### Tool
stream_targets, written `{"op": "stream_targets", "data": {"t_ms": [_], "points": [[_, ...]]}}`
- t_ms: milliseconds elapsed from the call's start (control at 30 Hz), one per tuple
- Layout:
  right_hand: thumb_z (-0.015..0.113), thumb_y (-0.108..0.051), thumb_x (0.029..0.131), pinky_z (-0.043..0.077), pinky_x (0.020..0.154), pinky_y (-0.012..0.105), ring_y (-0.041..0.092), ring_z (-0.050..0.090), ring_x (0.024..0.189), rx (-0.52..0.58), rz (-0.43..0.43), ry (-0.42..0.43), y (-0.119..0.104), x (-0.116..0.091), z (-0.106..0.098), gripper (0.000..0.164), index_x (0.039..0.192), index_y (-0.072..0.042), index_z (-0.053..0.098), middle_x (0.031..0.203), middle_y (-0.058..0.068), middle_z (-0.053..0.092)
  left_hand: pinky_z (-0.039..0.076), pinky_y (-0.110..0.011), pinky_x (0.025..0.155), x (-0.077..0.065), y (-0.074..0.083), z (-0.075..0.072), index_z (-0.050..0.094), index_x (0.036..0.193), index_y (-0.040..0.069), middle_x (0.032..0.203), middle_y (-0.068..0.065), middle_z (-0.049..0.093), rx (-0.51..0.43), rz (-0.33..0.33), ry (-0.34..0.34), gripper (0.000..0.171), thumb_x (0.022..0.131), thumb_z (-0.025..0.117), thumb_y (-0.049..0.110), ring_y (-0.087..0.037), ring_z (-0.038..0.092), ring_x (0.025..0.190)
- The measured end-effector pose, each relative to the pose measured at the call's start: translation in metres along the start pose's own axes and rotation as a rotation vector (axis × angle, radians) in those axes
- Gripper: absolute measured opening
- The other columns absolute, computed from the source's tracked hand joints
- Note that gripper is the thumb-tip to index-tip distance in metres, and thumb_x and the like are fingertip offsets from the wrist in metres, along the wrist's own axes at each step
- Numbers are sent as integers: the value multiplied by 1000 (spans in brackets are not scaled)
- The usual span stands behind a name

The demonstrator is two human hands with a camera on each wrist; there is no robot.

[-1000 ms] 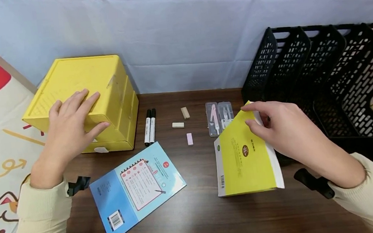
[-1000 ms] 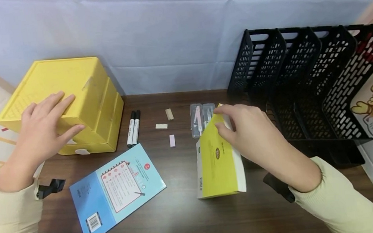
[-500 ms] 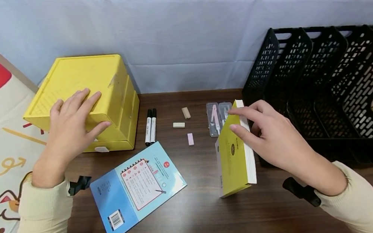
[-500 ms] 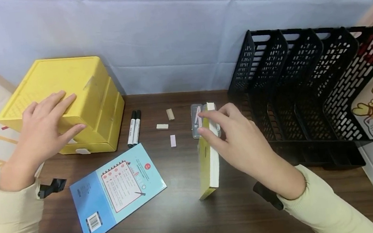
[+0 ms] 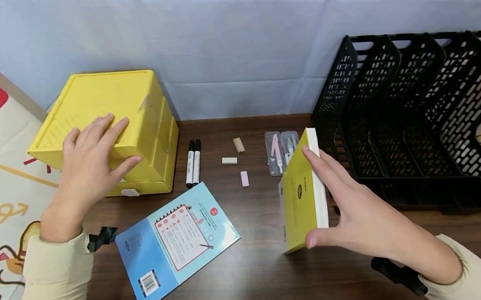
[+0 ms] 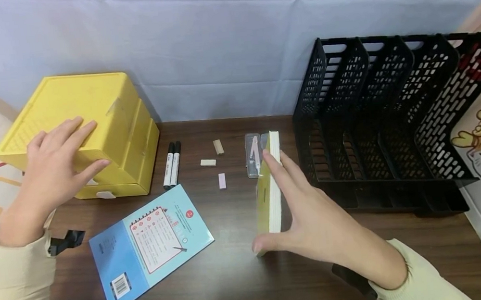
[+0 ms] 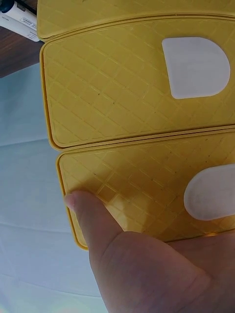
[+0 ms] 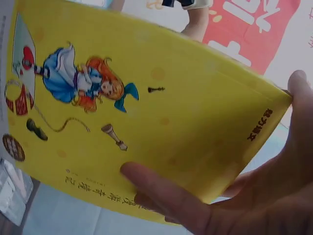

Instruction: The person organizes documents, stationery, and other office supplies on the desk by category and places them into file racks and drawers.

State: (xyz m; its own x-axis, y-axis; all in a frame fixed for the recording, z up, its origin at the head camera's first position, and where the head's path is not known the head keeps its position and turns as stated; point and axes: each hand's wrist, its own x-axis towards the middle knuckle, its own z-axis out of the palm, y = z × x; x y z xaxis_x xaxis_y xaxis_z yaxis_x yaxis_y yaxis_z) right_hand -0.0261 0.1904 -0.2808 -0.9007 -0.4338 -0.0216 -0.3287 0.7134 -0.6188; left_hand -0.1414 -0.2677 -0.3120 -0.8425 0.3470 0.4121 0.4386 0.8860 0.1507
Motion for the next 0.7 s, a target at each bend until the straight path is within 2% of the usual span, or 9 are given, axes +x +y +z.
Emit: {"op": "stream_targets", "data": {"t_ms": [67, 133, 200, 300, 400, 500, 567, 700], "points": [[78, -75, 65, 54, 82, 56, 40, 58, 119, 13, 1, -18, 0, -1, 3, 137, 164, -31, -6, 169, 15, 1, 17, -68, 113, 0, 0, 0, 47, 152, 10, 153, -23, 44, -1, -4, -4, 84, 81, 87, 28, -42, 37, 142], [85, -68, 62, 54, 83, 55, 42, 54, 124, 20, -8, -14, 0, -1, 6, 143, 164, -29, -8, 170, 13, -3, 17, -68, 113, -1, -1, 0, 47, 152, 10, 153, -23, 44, 0, -5, -7, 84, 81, 87, 29, -42, 37, 142], [90, -59, 65, 55, 84, 52, 41, 51, 128, 9, -30, 11, 1, -1, 9, 143, 164, -26, -8, 170, 12, -4, 17, -68, 113, -1, -1, 0, 47, 152, 11, 153, -23, 43, 0, -6, -8, 84, 81, 87, 29, -42, 37, 142], [95, -36, 71, 56, 84, 42, 34, 49, 129, 15, -67, 67, 2, -1, 14, 141, 163, -23, -11, 170, 9, -1, 17, -68, 113, -1, -1, 0, 47, 152, 11, 153, -23, 44, -2, -10, -7, 83, 81, 87, 29, -42, 37, 142], [92, -10, 70, 53, 89, 26, 30, 48, 129, 58, -109, 115, 3, -3, 19, 144, 161, -20, -19, 170, 8, 1, 17, -68, 113, -1, -1, 0, 47, 152, 10, 153, -23, 44, -3, -15, -6, 83, 81, 87, 29, -42, 37, 142], [85, 5, 67, 48, 89, 15, 30, 51, 125, 122, -137, 156, 5, -6, 26, 145, 159, -17, -25, 170, 11, 4, 17, -67, 113, -1, 0, 0, 47, 152, 11, 153, -23, 43, -2, -17, -8, 83, 81, 87, 29, -42, 37, 142], [80, 10, 68, 49, 86, 16, 30, 55, 122, 169, -114, 168, 5, -8, 30, 142, 158, -20, -27, 169, 14, 10, 16, -67, 113, -1, 0, 0, 47, 152, 11, 154, -22, 43, -3, -18, -9, 83, 82, 86, 29, -41, 37, 142], [70, 15, 71, 56, 71, 27, 27, 65, 105, 235, -12, 178, 3, -13, 33, 135, 160, -32, -21, 163, 20, 25, 17, -68, 113, -1, 0, 0, 47, 152, 11, 154, -22, 43, -6, -17, -8, 83, 82, 86, 30, -41, 37, 142]]}}
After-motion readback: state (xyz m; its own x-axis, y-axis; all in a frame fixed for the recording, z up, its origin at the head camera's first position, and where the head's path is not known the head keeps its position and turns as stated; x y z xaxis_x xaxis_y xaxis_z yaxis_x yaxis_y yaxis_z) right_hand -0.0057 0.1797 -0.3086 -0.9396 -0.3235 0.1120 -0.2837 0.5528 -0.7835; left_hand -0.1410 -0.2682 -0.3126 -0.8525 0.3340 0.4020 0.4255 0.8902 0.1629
